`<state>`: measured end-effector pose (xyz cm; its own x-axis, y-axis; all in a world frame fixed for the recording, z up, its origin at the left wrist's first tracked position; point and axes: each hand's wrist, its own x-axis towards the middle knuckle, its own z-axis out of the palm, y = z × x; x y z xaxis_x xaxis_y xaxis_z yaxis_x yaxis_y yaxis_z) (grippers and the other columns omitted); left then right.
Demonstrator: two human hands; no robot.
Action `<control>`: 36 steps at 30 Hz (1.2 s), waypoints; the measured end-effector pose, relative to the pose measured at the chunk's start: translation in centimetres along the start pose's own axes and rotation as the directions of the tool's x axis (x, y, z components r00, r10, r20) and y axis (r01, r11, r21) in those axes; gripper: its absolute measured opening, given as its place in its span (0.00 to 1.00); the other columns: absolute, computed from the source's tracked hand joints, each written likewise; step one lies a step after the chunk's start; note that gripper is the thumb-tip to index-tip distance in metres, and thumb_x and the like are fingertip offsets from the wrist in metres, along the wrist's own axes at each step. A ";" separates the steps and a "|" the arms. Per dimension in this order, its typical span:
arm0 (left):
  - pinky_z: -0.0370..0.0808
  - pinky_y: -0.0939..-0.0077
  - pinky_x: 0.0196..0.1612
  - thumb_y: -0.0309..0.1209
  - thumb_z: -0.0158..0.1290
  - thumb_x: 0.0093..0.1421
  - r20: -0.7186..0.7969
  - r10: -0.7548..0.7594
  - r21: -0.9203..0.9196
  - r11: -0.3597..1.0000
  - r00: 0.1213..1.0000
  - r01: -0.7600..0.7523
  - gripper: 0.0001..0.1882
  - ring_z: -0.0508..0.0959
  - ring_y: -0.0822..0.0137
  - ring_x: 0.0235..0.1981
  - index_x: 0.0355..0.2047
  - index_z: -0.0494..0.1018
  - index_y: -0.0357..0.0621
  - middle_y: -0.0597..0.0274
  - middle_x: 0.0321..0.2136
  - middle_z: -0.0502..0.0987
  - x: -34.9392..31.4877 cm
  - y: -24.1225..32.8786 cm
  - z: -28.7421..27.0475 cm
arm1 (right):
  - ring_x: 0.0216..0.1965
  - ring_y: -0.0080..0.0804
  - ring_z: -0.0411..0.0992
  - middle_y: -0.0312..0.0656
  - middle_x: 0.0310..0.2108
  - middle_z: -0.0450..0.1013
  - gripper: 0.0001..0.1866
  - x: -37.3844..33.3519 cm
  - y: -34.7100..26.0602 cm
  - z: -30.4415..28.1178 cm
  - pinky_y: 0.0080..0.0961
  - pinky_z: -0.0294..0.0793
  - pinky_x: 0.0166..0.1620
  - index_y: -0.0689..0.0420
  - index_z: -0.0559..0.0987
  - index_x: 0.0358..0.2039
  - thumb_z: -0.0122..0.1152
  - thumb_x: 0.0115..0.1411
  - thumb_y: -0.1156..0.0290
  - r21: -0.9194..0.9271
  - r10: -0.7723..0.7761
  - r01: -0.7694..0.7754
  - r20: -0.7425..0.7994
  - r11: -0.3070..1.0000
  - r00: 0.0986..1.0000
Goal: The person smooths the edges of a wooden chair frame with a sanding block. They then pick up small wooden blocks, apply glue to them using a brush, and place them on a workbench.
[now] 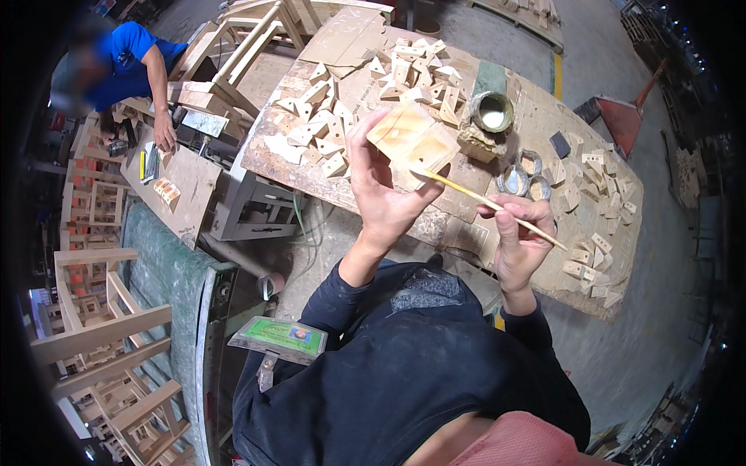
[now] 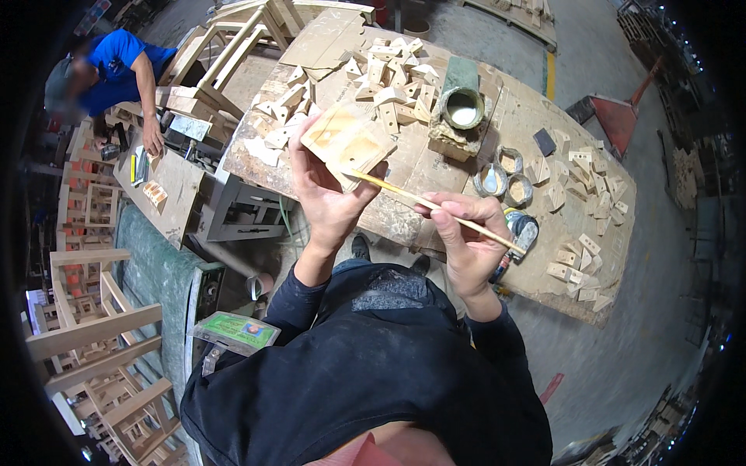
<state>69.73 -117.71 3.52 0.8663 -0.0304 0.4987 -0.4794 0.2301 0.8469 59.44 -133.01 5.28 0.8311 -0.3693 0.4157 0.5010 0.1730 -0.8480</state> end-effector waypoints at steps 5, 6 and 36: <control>0.74 0.69 0.55 0.15 0.60 0.42 -0.072 -0.032 -0.210 0.978 0.997 0.017 0.48 0.70 0.62 0.55 0.62 0.47 0.39 0.53 0.54 0.60 -0.1 0.6 0.9 | 0.35 0.39 0.79 0.54 0.36 0.77 0.07 0.6 0.1 -0.4 0.33 0.82 0.40 0.60 0.70 0.35 0.60 0.62 0.78 0.030 0.017 -0.013 -0.136 0.999 0.991; 0.74 0.69 0.55 0.15 0.60 0.42 -0.064 -0.058 -0.229 0.972 0.996 0.042 0.48 0.70 0.61 0.55 0.62 0.48 0.39 0.53 0.54 0.60 -0.1 0.8 0.8 | 0.34 0.39 0.80 0.53 0.36 0.77 0.06 0.7 0.1 -0.2 0.32 0.82 0.38 0.60 0.71 0.35 0.60 0.62 0.78 -0.007 0.009 -0.010 -0.162 1.000 0.987; 0.75 0.69 0.55 0.15 0.60 0.41 -0.080 -0.034 -0.208 0.978 0.996 0.016 0.49 0.71 0.60 0.55 0.63 0.47 0.37 0.52 0.55 0.60 -1.1 1.5 -0.3 | 0.42 0.41 0.78 0.57 0.41 0.76 0.09 -0.4 -0.3 0.3 0.35 0.81 0.47 0.61 0.69 0.36 0.59 0.59 0.85 -0.033 -0.011 0.013 0.063 0.999 0.998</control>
<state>68.08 -117.03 4.14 0.8904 0.0400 0.4534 -0.4256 0.4265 0.7981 58.99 -132.65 5.41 0.8393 -0.3131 0.4445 0.5033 0.1380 -0.8530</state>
